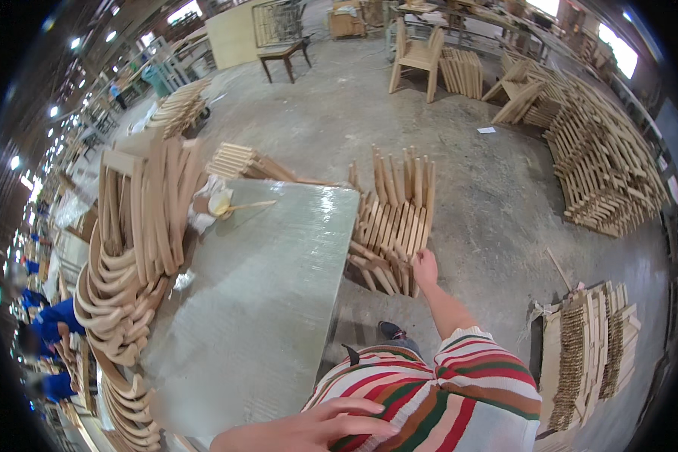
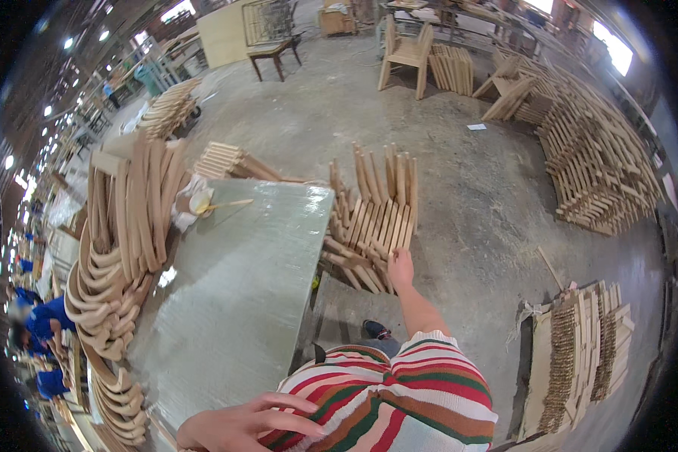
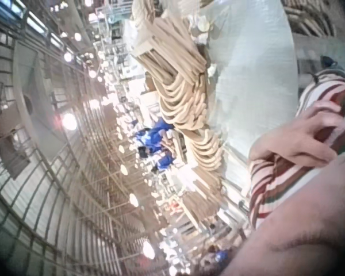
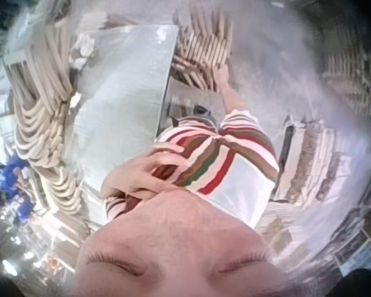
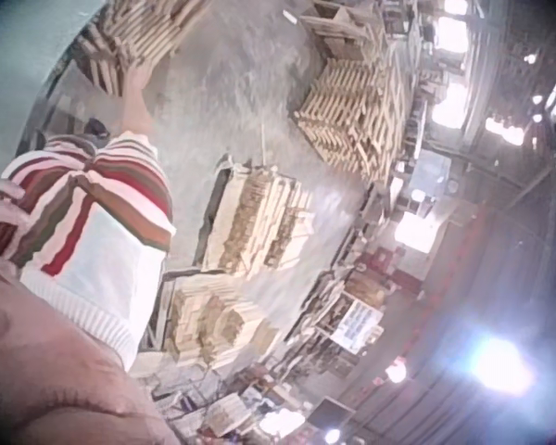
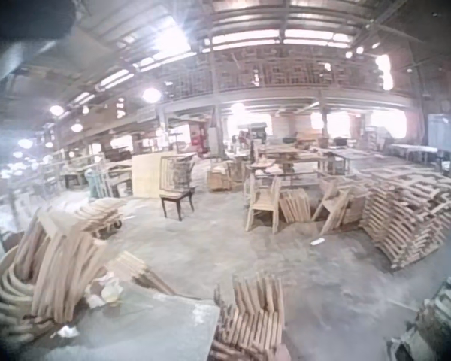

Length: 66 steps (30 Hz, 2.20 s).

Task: The person applies a yellowish finish to curved wooden chair parts using a brush and a small container. They dip the brush into the container and coat the wood surfaces, then place the treated parts onto a stack. The person also moves stacks of wooden parts around the workshop floor.

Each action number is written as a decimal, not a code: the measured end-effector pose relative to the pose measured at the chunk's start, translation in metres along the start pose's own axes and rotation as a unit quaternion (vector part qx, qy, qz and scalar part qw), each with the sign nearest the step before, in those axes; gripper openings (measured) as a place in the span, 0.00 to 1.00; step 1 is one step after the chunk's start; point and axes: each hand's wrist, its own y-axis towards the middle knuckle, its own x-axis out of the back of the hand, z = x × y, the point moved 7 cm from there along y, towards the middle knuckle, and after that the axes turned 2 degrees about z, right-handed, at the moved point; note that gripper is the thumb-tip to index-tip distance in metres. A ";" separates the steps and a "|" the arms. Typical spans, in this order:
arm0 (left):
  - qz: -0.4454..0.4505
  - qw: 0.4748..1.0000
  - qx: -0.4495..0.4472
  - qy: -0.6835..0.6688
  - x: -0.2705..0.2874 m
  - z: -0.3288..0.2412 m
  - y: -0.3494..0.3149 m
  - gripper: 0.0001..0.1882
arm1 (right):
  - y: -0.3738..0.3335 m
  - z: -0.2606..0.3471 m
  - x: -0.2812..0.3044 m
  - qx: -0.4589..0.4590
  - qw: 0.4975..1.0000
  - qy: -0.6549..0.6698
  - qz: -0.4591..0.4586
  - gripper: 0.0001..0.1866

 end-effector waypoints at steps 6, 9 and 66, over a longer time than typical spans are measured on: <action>0.043 0.995 -0.076 -0.044 0.024 0.041 0.102 0.17 | -0.020 -0.109 -0.040 -0.097 0.937 -0.142 0.304 0.19; 0.044 0.992 -0.054 -0.102 0.027 0.063 0.126 0.19 | -0.039 -0.108 -0.069 -0.071 0.870 -0.170 0.457 0.20; -0.135 0.939 -0.291 0.123 -0.216 0.083 0.510 0.13 | 0.037 -0.314 0.211 0.041 0.732 -0.100 0.673 0.21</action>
